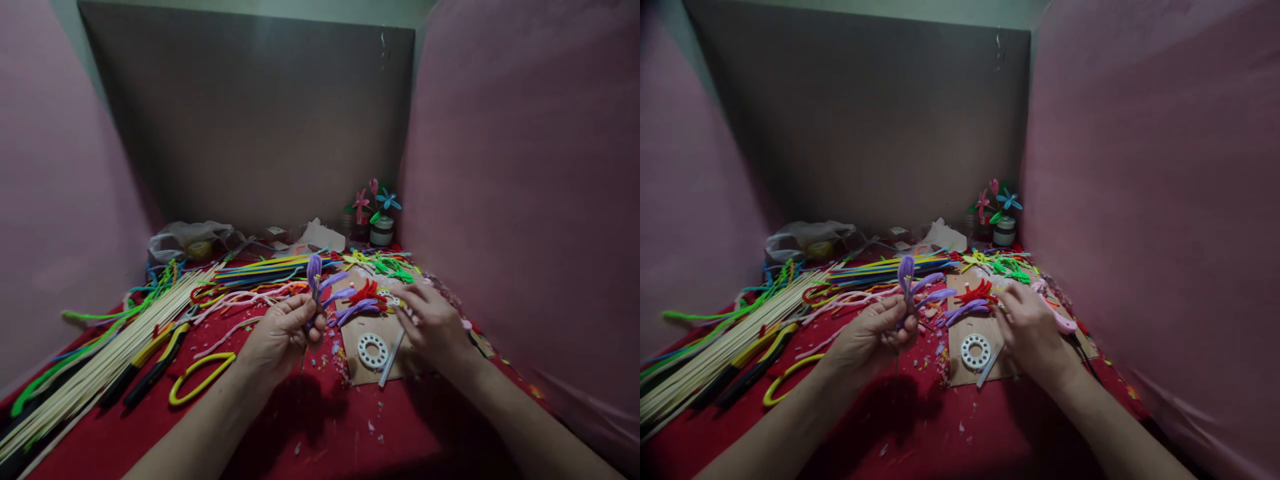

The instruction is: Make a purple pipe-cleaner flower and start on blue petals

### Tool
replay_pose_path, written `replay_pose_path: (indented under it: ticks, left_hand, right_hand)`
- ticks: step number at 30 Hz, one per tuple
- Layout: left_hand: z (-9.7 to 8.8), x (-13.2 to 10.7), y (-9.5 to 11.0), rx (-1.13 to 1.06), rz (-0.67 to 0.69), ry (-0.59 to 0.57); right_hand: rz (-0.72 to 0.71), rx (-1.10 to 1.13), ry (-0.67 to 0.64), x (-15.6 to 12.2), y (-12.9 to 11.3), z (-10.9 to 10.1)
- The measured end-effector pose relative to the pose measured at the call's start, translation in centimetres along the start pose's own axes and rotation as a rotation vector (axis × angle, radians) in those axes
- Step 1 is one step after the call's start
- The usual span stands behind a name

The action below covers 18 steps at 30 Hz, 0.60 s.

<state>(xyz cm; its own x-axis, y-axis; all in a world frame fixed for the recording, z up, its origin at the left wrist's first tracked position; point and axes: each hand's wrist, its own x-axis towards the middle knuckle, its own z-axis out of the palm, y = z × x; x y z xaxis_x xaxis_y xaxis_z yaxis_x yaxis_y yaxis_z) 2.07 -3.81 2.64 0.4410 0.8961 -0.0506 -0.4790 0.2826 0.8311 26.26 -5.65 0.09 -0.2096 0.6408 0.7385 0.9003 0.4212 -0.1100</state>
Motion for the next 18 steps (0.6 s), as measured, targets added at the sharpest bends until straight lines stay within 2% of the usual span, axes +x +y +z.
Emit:
replay_pose_path:
  ticks: [3, 5, 8, 13, 18]
  left_hand:
    - [0.1, 0.0, 0.0, -0.001, 0.010, 0.001]
    - [0.1, 0.0, 0.0, 0.009, 0.007, 0.002]
    - [0.0, 0.1, 0.0, 0.026, 0.001, 0.018]
    - [-0.5, 0.4, 0.0, 0.048, 0.019, 0.025]
    - [-0.7, 0.5, 0.0, 0.038, 0.008, 0.033]
  right_hand:
    - [0.248, -0.330, -0.231, -1.4, 3.8, -1.3]
    - [0.360, -0.484, -0.372, -2.1, 5.3, -1.6]
    - [0.435, -0.509, -0.512, -2.7, 6.1, -1.4]
    - [0.517, -0.443, -0.566, -2.7, 6.1, -0.6]
    - [0.479, -0.376, -0.561, -2.7, 6.9, -0.1]
